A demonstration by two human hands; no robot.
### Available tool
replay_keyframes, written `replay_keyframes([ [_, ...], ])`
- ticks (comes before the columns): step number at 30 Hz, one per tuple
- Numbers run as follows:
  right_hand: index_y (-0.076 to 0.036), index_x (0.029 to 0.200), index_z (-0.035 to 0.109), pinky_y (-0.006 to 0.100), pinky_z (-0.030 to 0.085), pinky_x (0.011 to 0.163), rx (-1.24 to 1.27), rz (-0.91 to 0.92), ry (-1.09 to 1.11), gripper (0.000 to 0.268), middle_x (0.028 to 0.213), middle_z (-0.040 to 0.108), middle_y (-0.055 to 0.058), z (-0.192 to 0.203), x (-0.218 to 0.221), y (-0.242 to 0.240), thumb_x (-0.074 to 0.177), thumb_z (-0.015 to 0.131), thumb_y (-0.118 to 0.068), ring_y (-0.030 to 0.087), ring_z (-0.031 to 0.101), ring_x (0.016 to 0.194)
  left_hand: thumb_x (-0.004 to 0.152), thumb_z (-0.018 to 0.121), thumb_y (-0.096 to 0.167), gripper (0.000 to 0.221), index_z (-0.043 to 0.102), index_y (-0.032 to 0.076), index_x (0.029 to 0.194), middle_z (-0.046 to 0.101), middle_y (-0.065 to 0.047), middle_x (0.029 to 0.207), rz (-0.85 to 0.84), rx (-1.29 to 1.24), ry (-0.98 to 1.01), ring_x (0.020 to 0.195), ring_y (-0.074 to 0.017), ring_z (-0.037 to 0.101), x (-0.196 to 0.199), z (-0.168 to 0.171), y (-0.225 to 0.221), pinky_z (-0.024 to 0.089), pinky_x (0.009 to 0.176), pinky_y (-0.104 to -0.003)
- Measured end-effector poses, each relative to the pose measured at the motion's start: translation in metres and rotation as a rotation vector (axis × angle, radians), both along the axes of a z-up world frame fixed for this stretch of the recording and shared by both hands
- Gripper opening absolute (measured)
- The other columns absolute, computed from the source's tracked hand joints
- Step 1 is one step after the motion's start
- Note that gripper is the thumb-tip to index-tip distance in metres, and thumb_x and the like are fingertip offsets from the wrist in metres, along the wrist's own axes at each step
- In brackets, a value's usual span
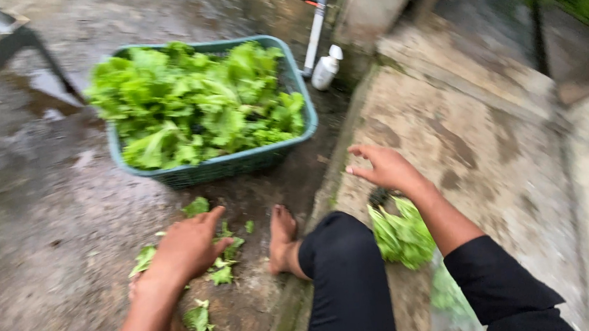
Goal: The person picks bunches of green lettuce from a plastic basket, places a bunch into a clear plastic bag, and then continues to sort and pick through the remaining lettuce in the basket by hand while sitting on the ground.
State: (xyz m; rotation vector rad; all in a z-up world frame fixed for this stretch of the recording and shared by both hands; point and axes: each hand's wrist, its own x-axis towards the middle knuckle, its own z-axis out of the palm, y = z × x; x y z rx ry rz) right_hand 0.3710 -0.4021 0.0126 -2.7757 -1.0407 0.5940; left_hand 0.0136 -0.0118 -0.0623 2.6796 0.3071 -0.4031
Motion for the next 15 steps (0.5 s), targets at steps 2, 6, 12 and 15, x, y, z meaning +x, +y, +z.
replay_keyframes([
  [2, -0.011, 0.173, 0.071, 0.076, 0.059, 0.127, 0.202, 0.097, 0.048, 0.067, 0.158, 0.083, 0.032, 0.021, 0.003, 0.062, 0.114, 0.088, -0.038, 0.058, 0.078, 0.149, 0.118, 0.077, 0.06, 0.089, 0.05, 0.019, 0.192, 0.075, -0.024, 0.174, -0.011, -0.015, 0.125, 0.163, -0.0468, 0.074, 0.002, 0.017, -0.006, 0.051, 0.139, -0.07],
  [6, -0.02, 0.186, 0.058, 0.071, 0.051, 0.141, 0.213, 0.177, 0.092, 0.103, 0.179, 0.067, 0.03, -0.006, 0.014, 0.193, 0.102, 0.099, -0.063, 0.057, 0.065, 0.167, 0.119, 0.077, 0.059, 0.09, 0.048, 0.016, 0.193, 0.072, -0.026, 0.176, 0.032, -0.028, 0.15, 0.164, -0.0488, 0.071, 0.008, 0.014, -0.01, 0.049, 0.139, -0.073],
  [12, -0.038, 0.198, 0.037, 0.082, 0.049, 0.138, -0.002, 0.292, -0.066, 0.136, 0.192, 0.054, 0.02, -0.104, 0.029, 0.371, 0.088, 0.106, -0.078, 0.055, 0.055, 0.177, 0.118, 0.075, 0.065, 0.095, 0.044, 0.018, 0.194, 0.071, -0.023, 0.176, 0.032, 0.012, 0.186, 0.161, -0.0466, 0.072, 0.011, -0.01, -0.006, 0.052, 0.136, -0.073],
  [15, -0.024, 0.199, 0.026, 0.08, 0.051, 0.131, -0.015, 0.337, -0.067, 0.133, 0.201, 0.038, 0.022, -0.092, -0.002, 0.45, 0.1, 0.101, -0.071, 0.052, 0.044, 0.179, 0.116, 0.087, 0.069, 0.106, 0.038, 0.018, 0.195, 0.06, -0.024, 0.183, 0.124, -0.024, 0.118, 0.164, -0.0487, 0.062, 0.007, -0.012, -0.002, 0.047, 0.136, -0.069],
])
